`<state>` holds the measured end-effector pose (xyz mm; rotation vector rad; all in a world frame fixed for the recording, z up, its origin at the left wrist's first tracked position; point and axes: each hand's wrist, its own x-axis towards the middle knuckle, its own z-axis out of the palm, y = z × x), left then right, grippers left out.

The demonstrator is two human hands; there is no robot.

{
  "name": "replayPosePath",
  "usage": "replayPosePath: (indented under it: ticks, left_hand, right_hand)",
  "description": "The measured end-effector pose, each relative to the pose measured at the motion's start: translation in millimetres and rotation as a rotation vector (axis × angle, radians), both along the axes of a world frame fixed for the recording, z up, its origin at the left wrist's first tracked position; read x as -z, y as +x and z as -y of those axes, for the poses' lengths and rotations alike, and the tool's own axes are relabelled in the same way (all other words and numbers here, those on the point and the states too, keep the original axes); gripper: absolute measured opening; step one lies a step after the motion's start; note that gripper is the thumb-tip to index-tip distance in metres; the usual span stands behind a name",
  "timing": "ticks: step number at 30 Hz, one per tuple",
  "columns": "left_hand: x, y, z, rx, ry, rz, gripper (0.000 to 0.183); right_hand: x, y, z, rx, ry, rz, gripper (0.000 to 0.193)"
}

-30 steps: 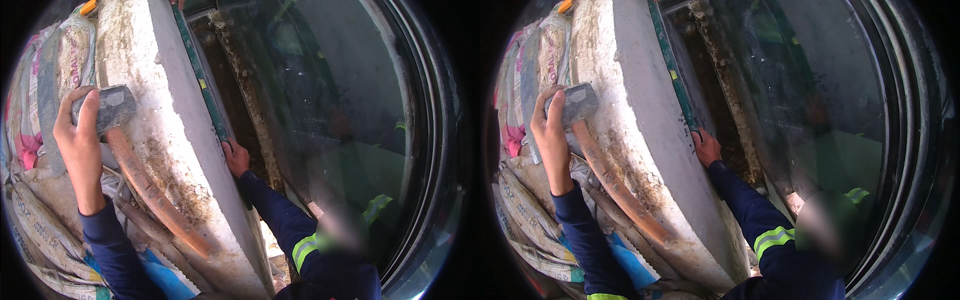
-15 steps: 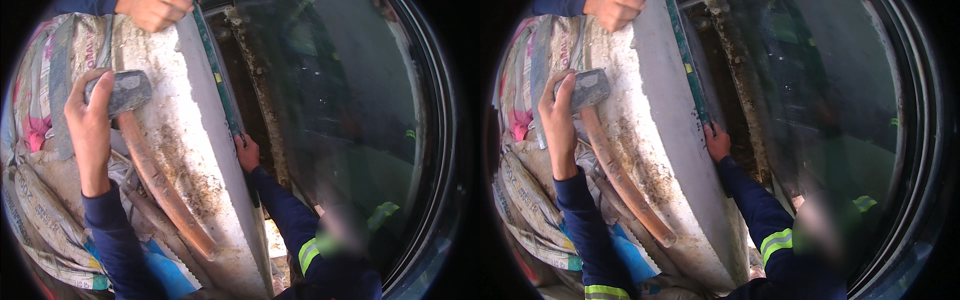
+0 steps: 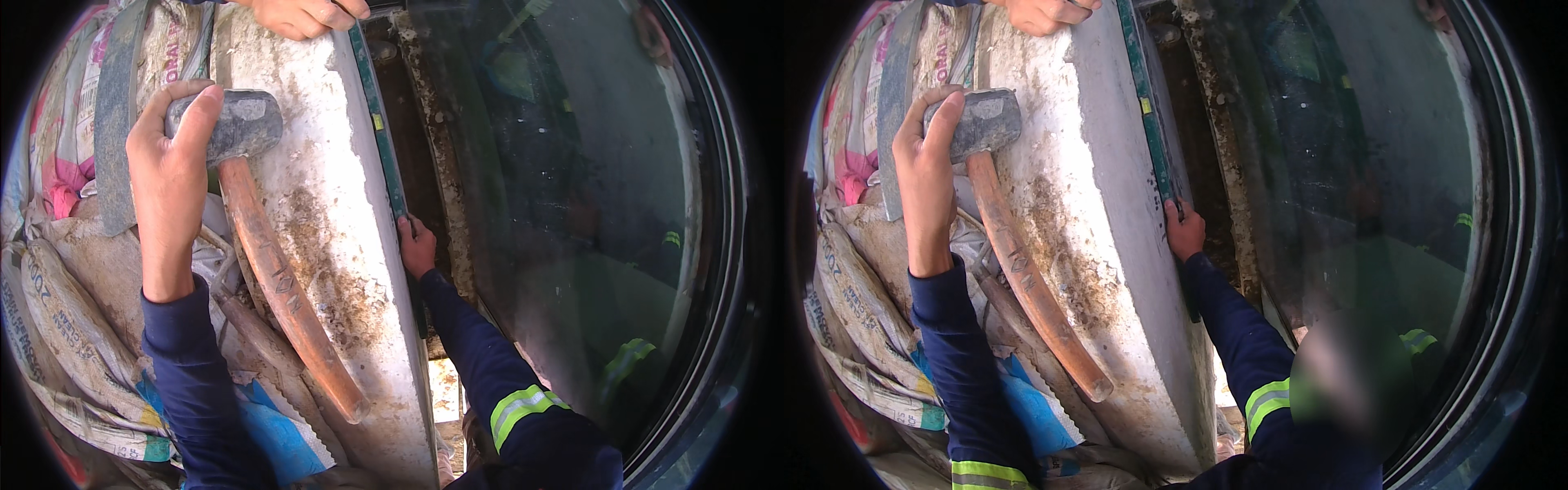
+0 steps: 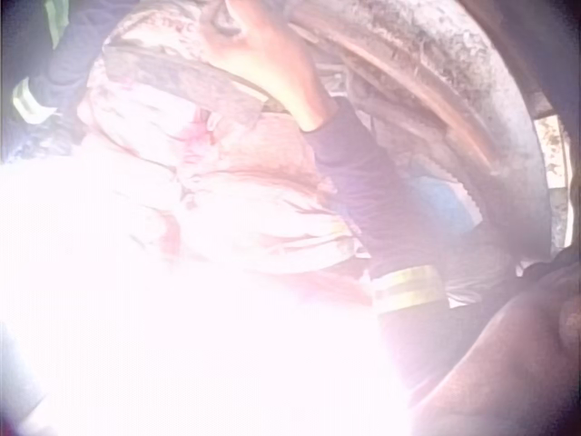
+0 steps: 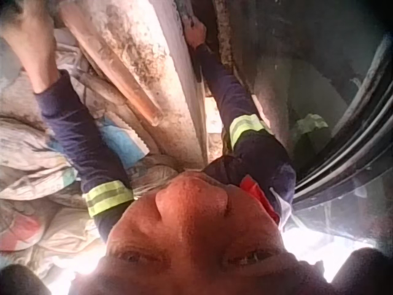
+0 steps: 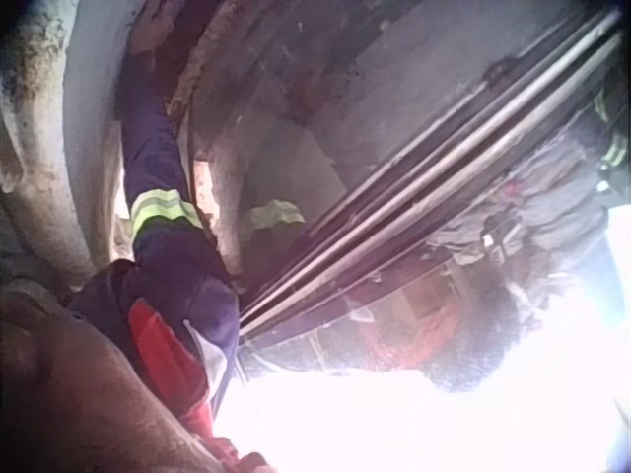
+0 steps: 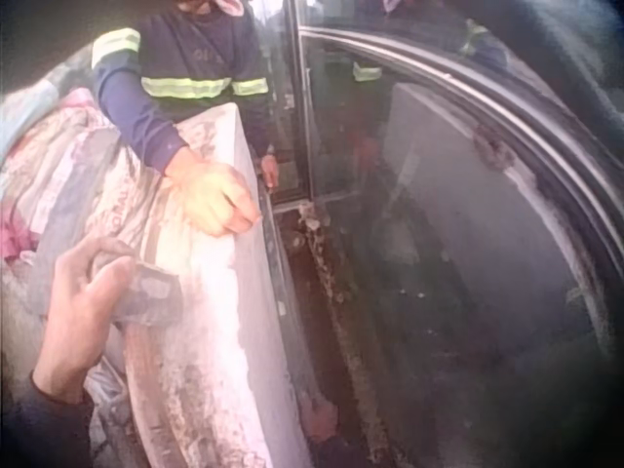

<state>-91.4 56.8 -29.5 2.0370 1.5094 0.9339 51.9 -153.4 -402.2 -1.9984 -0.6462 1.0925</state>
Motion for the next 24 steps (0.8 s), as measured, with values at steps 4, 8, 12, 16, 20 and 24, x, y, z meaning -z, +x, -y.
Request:
replayPosePath:
  ticks: [4, 8, 12, 16, 20, 24]
  left_hand:
    - [1, -1, -1, -0.001, -0.005, 0.003, 0.037]
    - [0, -2, -1, -0.012, -0.033, 0.02, 0.036]
    - [-1, 0, -1, -0.006, -0.021, 0.011, 0.033]
    - [0, -1, -1, -0.001, -0.046, 0.036, 0.031]
    - [1, -2, -2, 0.002, -0.05, 0.055, 0.031]
    - [0, -1, -1, -0.011, -0.052, 0.051, 0.031]
  right_hand:
    - [7, -2, 0, 0.059, 0.077, 0.016, 0.06]
    - [5, -2, 1, 0.042, 0.049, 0.002, 0.061]
    - [6, -2, 4, 0.027, -0.016, 0.028, 0.063]
    - [1, -3, 9, 0.03, -0.038, 0.049, 0.063]
    - [-3, -3, 12, 0.03, -0.042, 0.023, 0.063]
    - [-4, -2, 9, 0.028, -0.054, 0.018, 0.062]
